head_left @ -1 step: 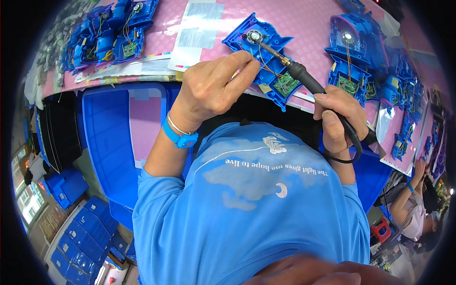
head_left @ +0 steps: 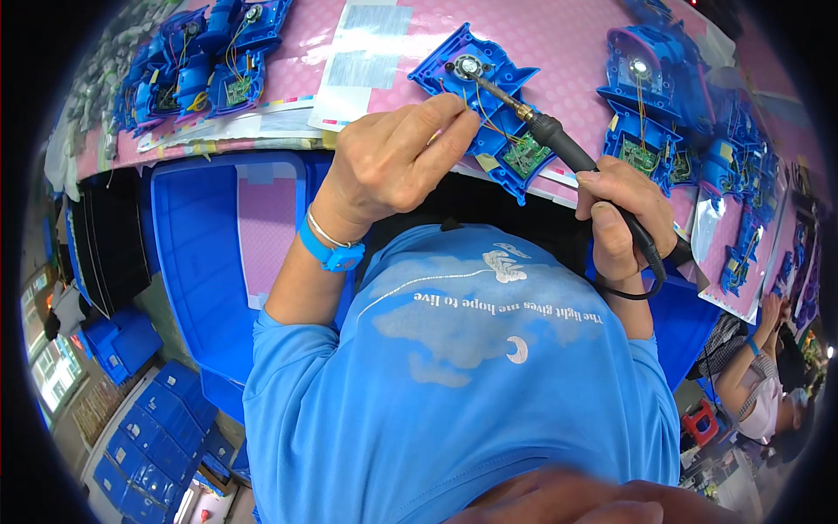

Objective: Soldering wires to small blue electronic fan components on a factory assembly line.

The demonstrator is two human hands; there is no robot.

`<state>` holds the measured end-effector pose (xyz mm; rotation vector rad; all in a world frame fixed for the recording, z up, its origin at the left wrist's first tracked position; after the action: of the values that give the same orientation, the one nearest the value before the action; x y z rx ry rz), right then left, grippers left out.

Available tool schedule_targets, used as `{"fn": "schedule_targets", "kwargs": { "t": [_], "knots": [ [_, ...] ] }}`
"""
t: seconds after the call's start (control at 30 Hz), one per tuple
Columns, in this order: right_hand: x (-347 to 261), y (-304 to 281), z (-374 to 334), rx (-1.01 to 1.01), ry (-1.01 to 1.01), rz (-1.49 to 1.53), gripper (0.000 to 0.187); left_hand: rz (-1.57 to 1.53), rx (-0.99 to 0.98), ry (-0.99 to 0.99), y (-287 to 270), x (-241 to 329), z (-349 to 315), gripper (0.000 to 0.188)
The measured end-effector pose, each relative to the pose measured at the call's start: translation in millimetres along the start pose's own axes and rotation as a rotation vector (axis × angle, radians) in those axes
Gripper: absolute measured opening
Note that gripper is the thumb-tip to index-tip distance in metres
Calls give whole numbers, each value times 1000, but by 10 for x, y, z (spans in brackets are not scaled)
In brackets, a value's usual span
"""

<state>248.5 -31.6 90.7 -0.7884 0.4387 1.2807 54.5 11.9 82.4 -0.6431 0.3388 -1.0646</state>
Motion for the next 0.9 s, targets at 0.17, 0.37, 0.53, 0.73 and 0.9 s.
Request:
{"fn": "schedule_targets", "kwargs": {
  "t": [0.17, 0.37, 0.53, 0.73, 0.9],
  "knots": [
    [26, 27, 20, -19, -7, 0, 26, 31, -65, -58, 89, -83, 13, 23],
    [76, 41, 33, -8, 35, 26, 22, 36, -98, -99, 146, -119, -13, 21],
    [99, 54, 41, -15, 64, 18, 22, 43, -110, -115, 166, -134, -24, 22],
    [87, 51, 39, -11, 53, 22, 22, 49, -123, -111, 179, -136, -9, 23],
    [6, 31, 27, 3, -17, 12, 26, 34, -124, -133, 192, -162, -26, 25]
  ]
}}
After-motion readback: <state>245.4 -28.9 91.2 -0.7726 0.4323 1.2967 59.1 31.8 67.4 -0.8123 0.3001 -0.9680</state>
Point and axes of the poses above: each hand's wrist, its own z-axis towards the middle knuckle, its own y-axis out of the palm, x = y × z, the point moved 9 cm from there along z, towards the middle knuckle, and after that the axes turned 3 degrees about -y, right-handed, at the moved point
